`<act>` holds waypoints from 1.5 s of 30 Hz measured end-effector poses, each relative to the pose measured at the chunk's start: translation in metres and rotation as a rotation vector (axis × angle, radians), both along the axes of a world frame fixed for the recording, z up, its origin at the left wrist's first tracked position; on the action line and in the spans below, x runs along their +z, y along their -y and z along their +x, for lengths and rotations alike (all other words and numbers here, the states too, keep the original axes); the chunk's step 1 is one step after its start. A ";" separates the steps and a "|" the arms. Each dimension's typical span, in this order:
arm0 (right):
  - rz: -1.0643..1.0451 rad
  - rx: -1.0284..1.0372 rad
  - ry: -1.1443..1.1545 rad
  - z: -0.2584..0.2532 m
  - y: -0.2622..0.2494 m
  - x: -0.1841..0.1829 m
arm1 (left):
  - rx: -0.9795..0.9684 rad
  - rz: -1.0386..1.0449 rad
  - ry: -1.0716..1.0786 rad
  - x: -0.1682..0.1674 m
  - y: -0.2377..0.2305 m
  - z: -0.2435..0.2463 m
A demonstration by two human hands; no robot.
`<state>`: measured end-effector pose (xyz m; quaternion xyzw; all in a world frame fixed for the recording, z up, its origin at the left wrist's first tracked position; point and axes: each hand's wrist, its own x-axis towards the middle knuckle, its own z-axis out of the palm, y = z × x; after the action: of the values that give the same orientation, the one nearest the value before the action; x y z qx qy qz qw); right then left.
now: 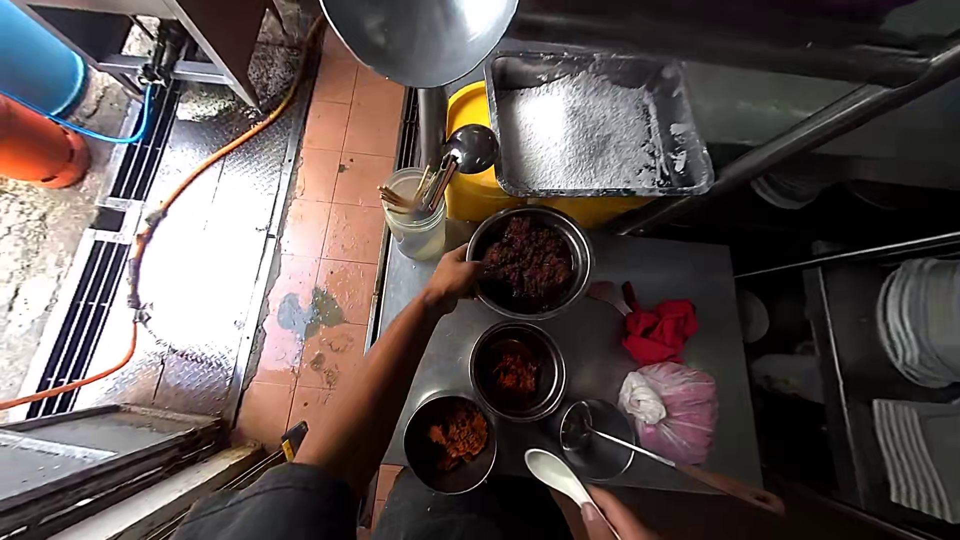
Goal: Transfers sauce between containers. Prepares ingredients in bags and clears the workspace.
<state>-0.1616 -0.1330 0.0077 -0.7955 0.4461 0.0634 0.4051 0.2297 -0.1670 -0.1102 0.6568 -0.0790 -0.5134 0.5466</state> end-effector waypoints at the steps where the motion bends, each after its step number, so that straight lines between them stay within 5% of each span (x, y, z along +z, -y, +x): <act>1: -0.045 0.085 -0.026 0.019 -0.009 -0.006 | 0.030 -0.012 -0.010 0.011 -0.020 0.002; 4: -0.287 0.302 -0.119 0.082 -0.040 -0.039 | 0.159 0.019 -0.017 0.042 -0.096 -0.001; 8: -0.168 0.663 -0.506 0.137 -0.067 -0.050 | 0.398 0.081 0.006 0.068 -0.207 -0.033; 15: -0.787 0.659 0.176 0.082 -0.054 -0.095 | 0.646 0.232 0.059 0.093 -0.324 -0.107; 22: -0.592 0.320 0.183 0.052 -0.028 -0.066 | 0.453 0.168 0.315 0.069 -0.316 -0.129; 25: -0.461 0.368 -0.069 0.044 -0.044 -0.064 | 0.331 0.144 0.437 0.056 -0.300 -0.118; 30: -0.791 0.217 0.063 0.066 -0.088 -0.104 | 0.241 0.118 0.481 0.062 -0.286 -0.090; 35: -0.443 0.199 -0.357 0.093 -0.101 -0.070 | 0.148 0.106 0.464 0.049 -0.288 -0.070; 41: -0.767 -0.028 0.202 0.054 -0.108 -0.070 | 0.049 0.044 0.471 0.040 -0.283 -0.067; 45: -0.929 0.053 0.385 0.077 -0.098 -0.051 | -0.054 0.025 0.512 0.044 -0.272 -0.066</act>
<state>-0.0842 -0.0348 -0.0437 -0.9001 0.3240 -0.2796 0.0814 0.1641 0.1055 -0.0659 0.7699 -0.2261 -0.3456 0.4866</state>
